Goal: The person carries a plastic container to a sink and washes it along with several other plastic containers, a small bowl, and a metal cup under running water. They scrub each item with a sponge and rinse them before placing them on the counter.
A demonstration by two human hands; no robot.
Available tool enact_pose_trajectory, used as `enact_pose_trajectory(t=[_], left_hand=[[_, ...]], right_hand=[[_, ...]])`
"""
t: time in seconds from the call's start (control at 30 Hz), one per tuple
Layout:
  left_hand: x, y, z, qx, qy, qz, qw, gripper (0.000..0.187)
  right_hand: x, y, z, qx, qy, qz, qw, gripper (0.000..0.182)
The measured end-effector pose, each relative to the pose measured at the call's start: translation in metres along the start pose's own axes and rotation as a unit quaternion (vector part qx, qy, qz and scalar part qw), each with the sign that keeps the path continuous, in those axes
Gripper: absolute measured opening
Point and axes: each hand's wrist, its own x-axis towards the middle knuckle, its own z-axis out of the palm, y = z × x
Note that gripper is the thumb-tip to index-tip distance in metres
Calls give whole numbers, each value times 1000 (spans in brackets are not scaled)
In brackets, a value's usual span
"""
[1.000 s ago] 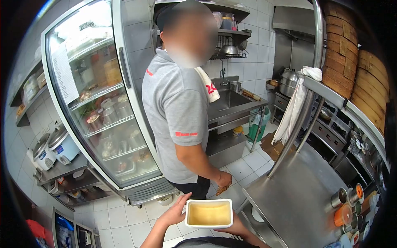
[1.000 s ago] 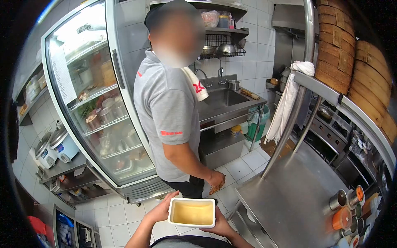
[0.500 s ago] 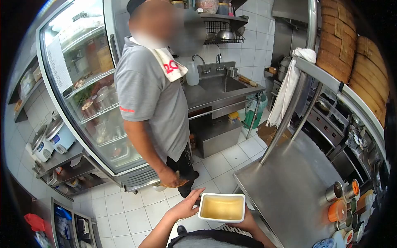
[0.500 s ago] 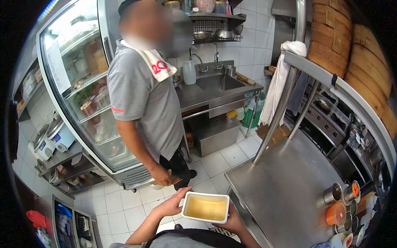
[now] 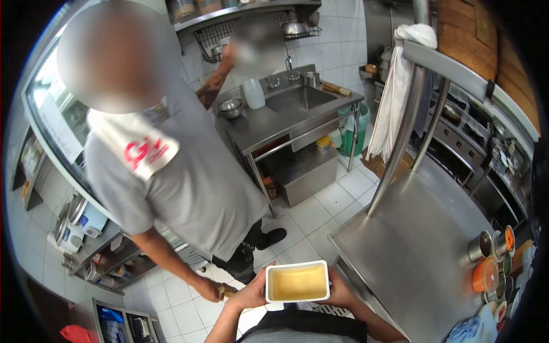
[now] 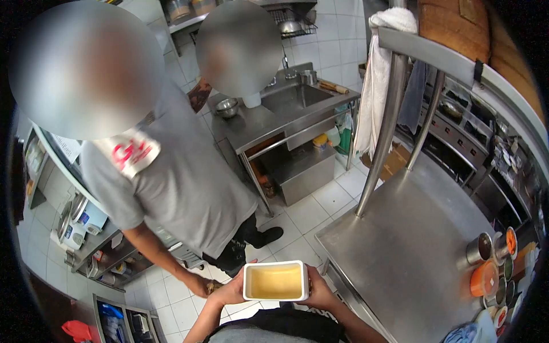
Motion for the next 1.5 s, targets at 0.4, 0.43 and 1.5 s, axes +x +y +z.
enact_pose_trajectory(t=[0.4,0.43,1.5], left_hand=[[107,-66,-57,-77,-19,43,996,82],[123,-71,-56,-94,-18,54,994,79],[658,-228,-265,57,224,76,970,67]], right_hand=[[70,-24,-1,3,128,82,988,84],[74,-22,-3,5,149,87,985,83],[308,60,-168,-125,464,218,849,57]])
